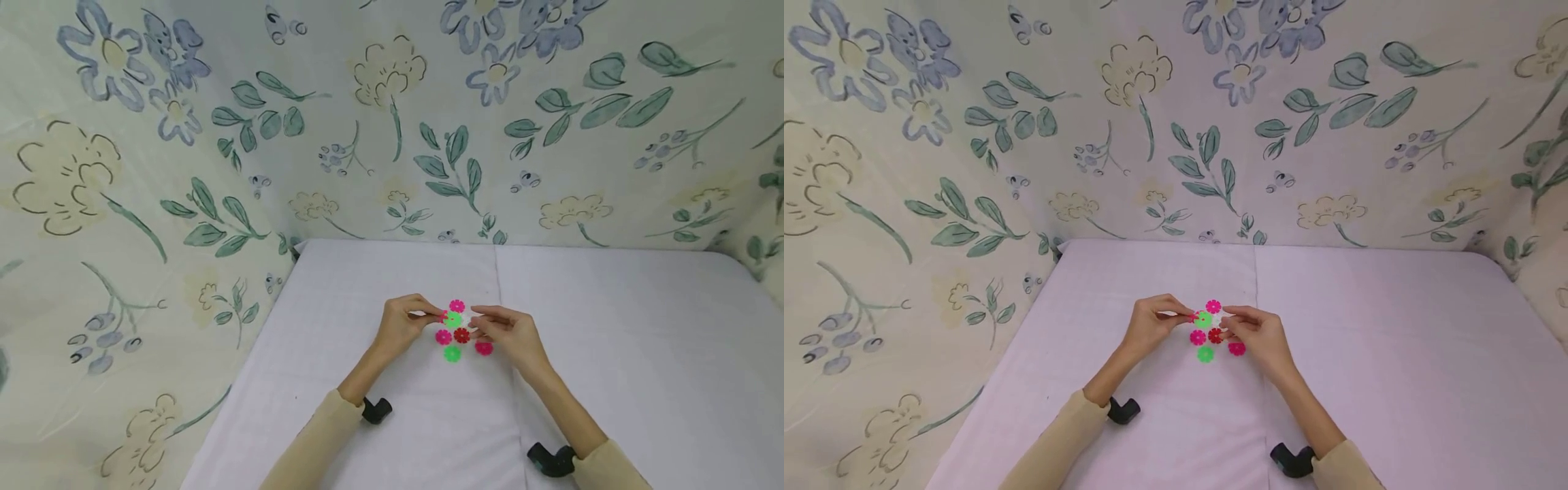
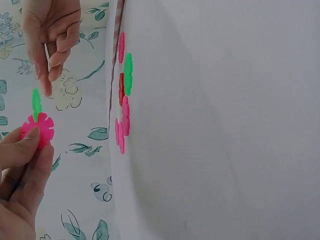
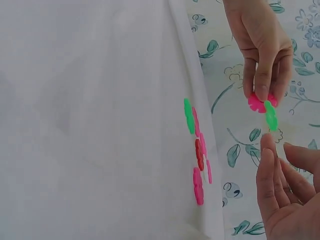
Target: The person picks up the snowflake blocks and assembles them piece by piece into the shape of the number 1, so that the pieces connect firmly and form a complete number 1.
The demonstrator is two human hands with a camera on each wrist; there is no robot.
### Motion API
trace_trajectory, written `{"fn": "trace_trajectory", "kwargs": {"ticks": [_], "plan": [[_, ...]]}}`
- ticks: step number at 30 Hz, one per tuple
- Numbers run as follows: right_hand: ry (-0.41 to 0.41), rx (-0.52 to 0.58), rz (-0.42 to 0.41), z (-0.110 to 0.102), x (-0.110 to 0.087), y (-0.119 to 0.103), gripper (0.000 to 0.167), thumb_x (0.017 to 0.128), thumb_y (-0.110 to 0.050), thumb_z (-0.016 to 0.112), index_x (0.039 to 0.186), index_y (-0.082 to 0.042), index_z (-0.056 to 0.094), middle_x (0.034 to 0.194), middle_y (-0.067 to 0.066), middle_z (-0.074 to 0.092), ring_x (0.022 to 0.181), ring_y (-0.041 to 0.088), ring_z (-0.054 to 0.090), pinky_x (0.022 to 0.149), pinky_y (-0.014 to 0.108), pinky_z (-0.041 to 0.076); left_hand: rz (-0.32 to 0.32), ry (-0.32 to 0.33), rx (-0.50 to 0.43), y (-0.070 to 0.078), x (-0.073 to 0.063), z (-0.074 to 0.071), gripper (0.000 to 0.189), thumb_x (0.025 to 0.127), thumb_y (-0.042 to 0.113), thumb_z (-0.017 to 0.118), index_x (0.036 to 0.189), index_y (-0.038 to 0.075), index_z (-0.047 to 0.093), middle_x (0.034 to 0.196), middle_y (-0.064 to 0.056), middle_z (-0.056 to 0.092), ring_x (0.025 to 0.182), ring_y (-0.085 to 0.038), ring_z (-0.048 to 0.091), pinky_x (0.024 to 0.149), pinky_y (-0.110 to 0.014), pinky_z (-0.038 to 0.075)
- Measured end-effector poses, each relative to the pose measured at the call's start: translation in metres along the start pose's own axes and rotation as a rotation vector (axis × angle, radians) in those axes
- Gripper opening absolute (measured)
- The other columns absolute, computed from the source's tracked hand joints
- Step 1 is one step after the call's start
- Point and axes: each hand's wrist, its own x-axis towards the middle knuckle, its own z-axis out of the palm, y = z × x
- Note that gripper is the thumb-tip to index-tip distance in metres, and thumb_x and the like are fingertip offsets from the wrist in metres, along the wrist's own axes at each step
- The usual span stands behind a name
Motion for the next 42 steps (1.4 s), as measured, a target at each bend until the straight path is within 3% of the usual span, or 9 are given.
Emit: {"fn": "trace_trajectory", "kwargs": {"ticks": [5, 11, 17, 34, 42], "plan": [[0.006, -0.055, 0.039, -0.009, -0.003, 0.002, 0.041, 0.099, -0.016, 0.072, 0.133, 0.005, 0.065, 0.114, 0.027, 0.073, 0.086, 0.013, 0.078, 0.079, 0.025, 0.063, -0.088, 0.007, -0.043, -0.006, -0.002, -0.003, 0.013, 0.082, -0.005, 0.082, 0.091, 0.005, 0.084, 0.087, -0.009, 0.078, 0.085, -0.015, 0.073, 0.072, -0.023, 0.063], [0.002, -0.213, 0.076, -0.016, -0.007, 0.007, 0.041, 0.096, -0.024, 0.076, 0.132, -0.004, 0.069, 0.117, 0.02, 0.072, 0.09, 0.016, 0.075, 0.078, 0.017, 0.059, -0.122, -0.002, -0.042, -0.012, -0.002, -0.004, 0.013, 0.084, -0.003, 0.082, 0.093, 0.006, 0.083, 0.091, -0.008, 0.079, 0.087, -0.011, 0.073, 0.073, -0.024, 0.063], [-0.007, -0.3, 0.129, -0.021, -0.008, 0.013, 0.039, 0.096, -0.02, 0.076, 0.131, -0.005, 0.07, 0.117, 0.018, 0.074, 0.087, 0.017, 0.07, 0.074, 0.022, 0.059, -0.164, -0.014, -0.05, -0.01, -0.001, -0.008, 0.013, 0.086, -0.003, 0.08, 0.094, 0.007, 0.083, 0.093, -0.006, 0.079, 0.089, -0.013, 0.074, 0.072, -0.025, 0.063], [-0.096, -0.295, 0.168, -0.029, -0.007, 0.028, 0.036, 0.094, -0.006, 0.073, 0.13, -0.002, 0.07, 0.121, 0.02, 0.073, 0.091, 0.011, 0.07, 0.075, 0.014, 0.056, -0.198, -0.01, -0.061, -0.011, -0.001, -0.012, 0.012, 0.086, -0.002, 0.08, 0.094, 0.007, 0.083, 0.096, -0.009, 0.08, 0.088, -0.011, 0.073, 0.073, -0.025, 0.063], [-0.132, -0.311, 0.165, -0.032, -0.001, 0.028, 0.037, 0.091, -0.008, 0.079, 0.127, -0.003, 0.072, 0.109, 0.017, 0.074, 0.08, 0.013, 0.064, 0.064, 0.019, 0.051, -0.216, -0.021, -0.09, -0.012, -0.001, -0.014, 0.013, 0.087, -0.003, 0.079, 0.095, 0.006, 0.083, 0.097, -0.013, 0.079, 0.091, -0.026, 0.076, 0.075, -0.025, 0.063]]}}
